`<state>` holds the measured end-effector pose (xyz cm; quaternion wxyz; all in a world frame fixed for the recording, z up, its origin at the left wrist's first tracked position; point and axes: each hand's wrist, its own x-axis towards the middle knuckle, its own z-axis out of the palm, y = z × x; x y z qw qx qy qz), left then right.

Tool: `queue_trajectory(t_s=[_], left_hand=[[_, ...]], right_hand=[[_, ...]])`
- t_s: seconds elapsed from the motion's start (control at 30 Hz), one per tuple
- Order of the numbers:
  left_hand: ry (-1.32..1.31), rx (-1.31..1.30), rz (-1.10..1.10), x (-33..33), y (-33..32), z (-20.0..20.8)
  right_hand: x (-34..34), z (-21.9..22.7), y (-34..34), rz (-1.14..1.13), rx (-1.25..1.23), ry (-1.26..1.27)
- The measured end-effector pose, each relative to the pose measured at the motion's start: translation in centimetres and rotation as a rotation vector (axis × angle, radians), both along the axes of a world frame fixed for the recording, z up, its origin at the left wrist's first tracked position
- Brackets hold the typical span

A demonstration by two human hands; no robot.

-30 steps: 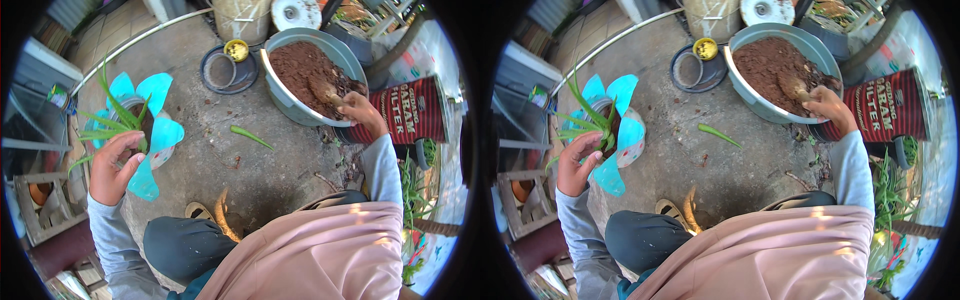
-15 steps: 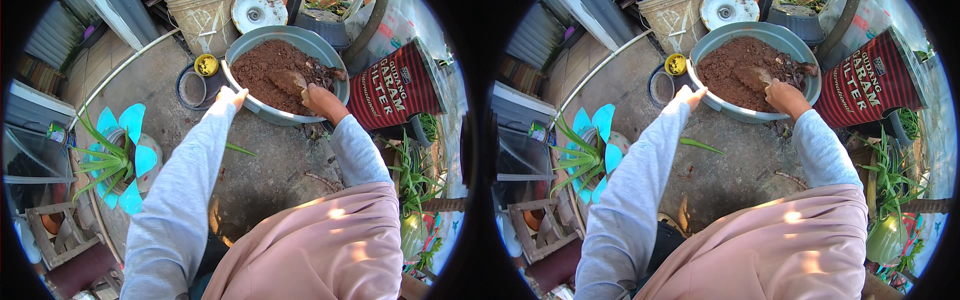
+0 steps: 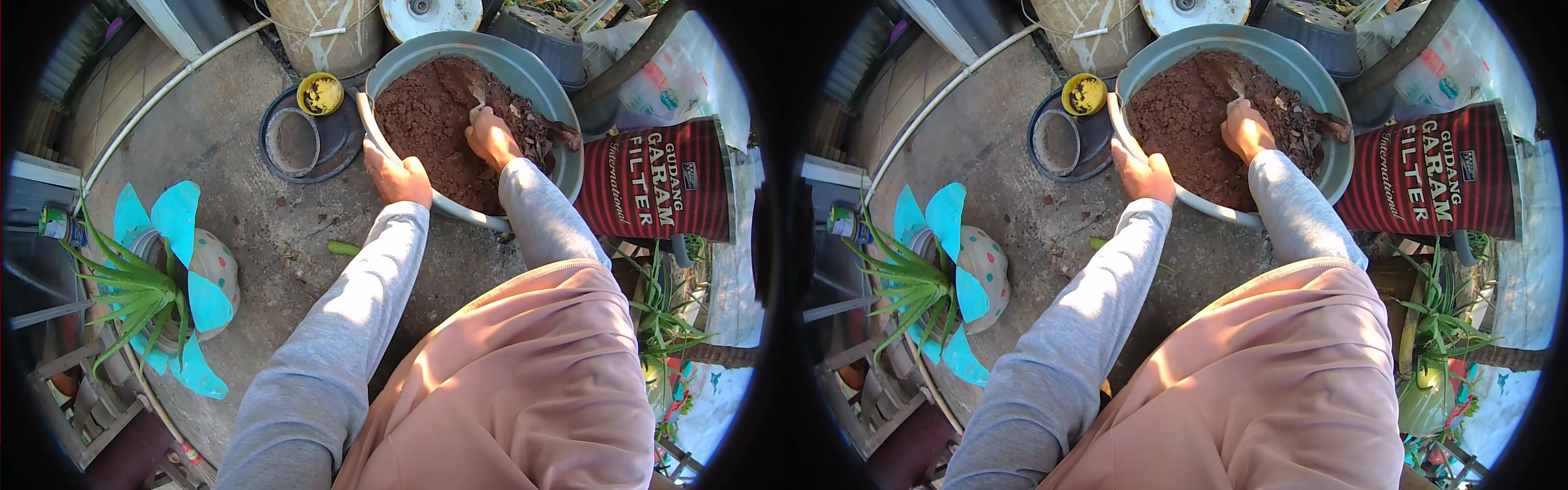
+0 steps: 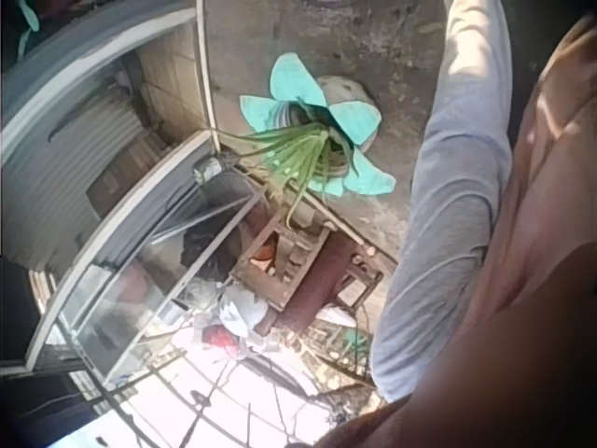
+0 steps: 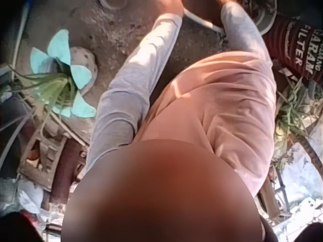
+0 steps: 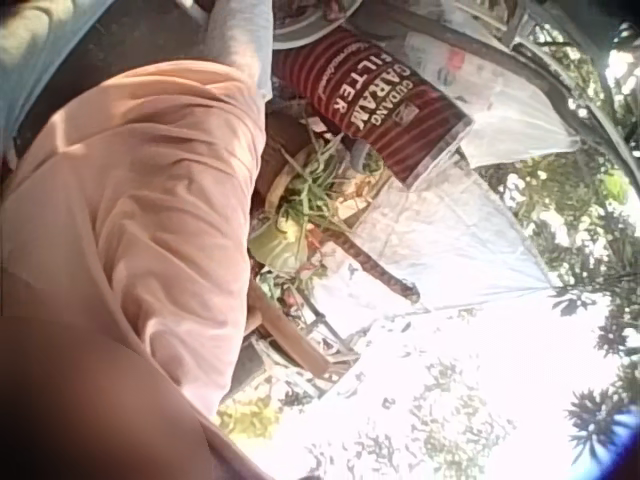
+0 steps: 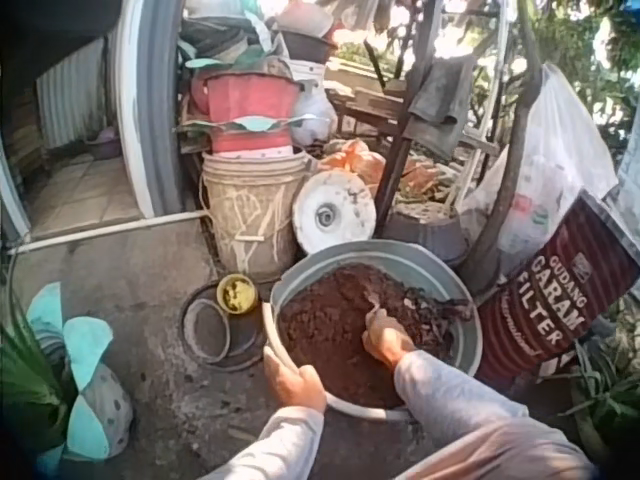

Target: Repotting an aloe vera plant into a turquoise decorative pot using a trowel.

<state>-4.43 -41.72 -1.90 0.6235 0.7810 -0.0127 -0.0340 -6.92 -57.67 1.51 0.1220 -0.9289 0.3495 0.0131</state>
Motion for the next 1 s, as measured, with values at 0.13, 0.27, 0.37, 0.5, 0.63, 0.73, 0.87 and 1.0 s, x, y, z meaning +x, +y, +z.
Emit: queue_trajectory(t_s=[0.13, 0.27, 0.37, 0.5, 0.63, 0.73, 0.87, 1.0], left_hand=[[-0.096, -0.004, 0.058, 0.2, -0.6, -0.5], [-0.027, 0.014, 0.050, -0.2, -0.1, -0.5], [-0.022, 0.011, 0.043, -0.1, -0.4, -0.7], [-0.034, -0.026, 0.007, -0.2, -0.2, -0.5], [-0.064, -0.035, 0.015, 0.1, 0.2, -0.8], [-0.071, -0.057, -0.032, 0.2, 0.4, -1.0], [-0.050, -0.051, -0.051, 0.2, 0.8, -0.5], [-0.037, -0.043, -0.073, 0.2, 0.4, -0.5]], right_hand=[[2.2, 1.3, 0.6, -0.148, 0.340, 0.148], [0.7, 2.3, 3.2, 0.020, 0.587, 0.253], [0.1, 2.9, 2.6, -0.010, 0.638, 0.297], [-1.9, 5.3, 3.3, 0.102, 0.615, 0.426], [-3.6, 7.5, 4.9, 0.229, 0.533, 0.596], [-4.3, 8.0, 3.1, 0.356, 0.306, 0.473], [-2.8, 6.9, 1.2, 0.180, 0.270, 0.202], [1.7, 4.6, 2.7, 0.020, 0.440, 0.256]])
